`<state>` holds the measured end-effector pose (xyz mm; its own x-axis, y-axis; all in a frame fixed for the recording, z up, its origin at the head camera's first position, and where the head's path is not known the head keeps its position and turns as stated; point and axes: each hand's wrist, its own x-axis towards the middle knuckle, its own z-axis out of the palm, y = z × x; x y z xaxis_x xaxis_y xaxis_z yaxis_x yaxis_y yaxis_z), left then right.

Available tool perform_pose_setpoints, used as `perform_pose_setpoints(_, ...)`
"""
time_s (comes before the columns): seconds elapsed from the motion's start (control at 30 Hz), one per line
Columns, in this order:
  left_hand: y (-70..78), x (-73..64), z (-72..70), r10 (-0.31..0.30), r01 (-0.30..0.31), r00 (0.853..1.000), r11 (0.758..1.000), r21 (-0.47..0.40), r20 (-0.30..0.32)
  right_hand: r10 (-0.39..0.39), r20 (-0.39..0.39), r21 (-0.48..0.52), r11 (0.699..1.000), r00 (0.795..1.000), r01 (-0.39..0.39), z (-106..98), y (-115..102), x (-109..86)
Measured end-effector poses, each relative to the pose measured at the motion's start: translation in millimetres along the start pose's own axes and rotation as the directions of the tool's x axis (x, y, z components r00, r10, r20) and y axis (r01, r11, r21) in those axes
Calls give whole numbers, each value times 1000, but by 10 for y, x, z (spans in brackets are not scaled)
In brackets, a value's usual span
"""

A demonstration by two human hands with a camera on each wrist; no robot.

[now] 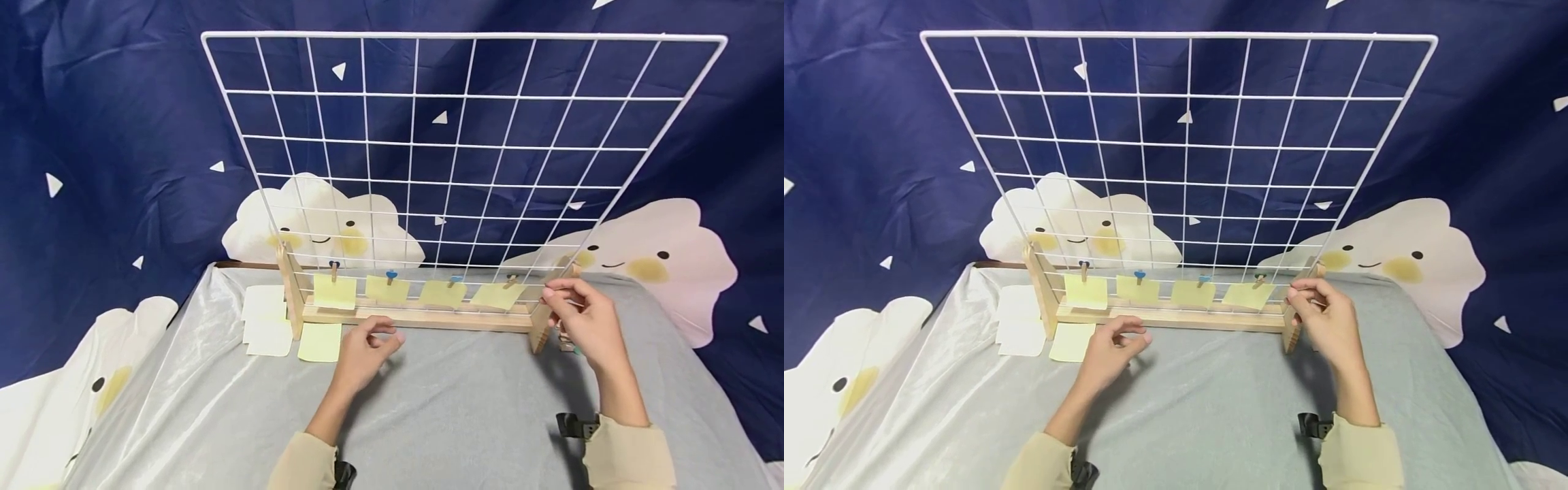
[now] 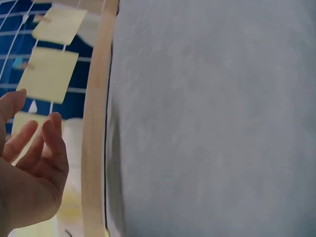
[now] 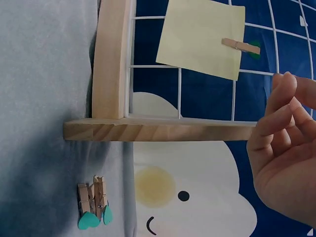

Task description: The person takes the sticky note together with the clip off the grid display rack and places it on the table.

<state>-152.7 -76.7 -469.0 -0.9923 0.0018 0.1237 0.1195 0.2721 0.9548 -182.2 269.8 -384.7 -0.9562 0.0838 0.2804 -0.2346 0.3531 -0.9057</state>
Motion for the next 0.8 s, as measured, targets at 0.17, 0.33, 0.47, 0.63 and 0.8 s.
perform_pose_setpoints(0.17,27,35,153,20,-20,999,1000,-2,28,-46,10,-31,998,999,46,40,17,20)
perform_pose_setpoints(0.33,63,80,293,30,-30,999,999,-13,12,-81,14,-52,995,997,81,77,27,34)
perform_pose_setpoints(0.47,104,114,404,33,-32,999,999,-36,16,-102,19,-80,991,995,103,115,50,63)
perform_pose_setpoints(0.63,142,138,523,17,-15,999,999,-50,46,-127,31,-135,982,991,130,154,103,113)
perform_pose_setpoints(0.8,155,177,621,15,-12,999,998,-56,51,-142,41,-201,968,989,148,168,101,139)
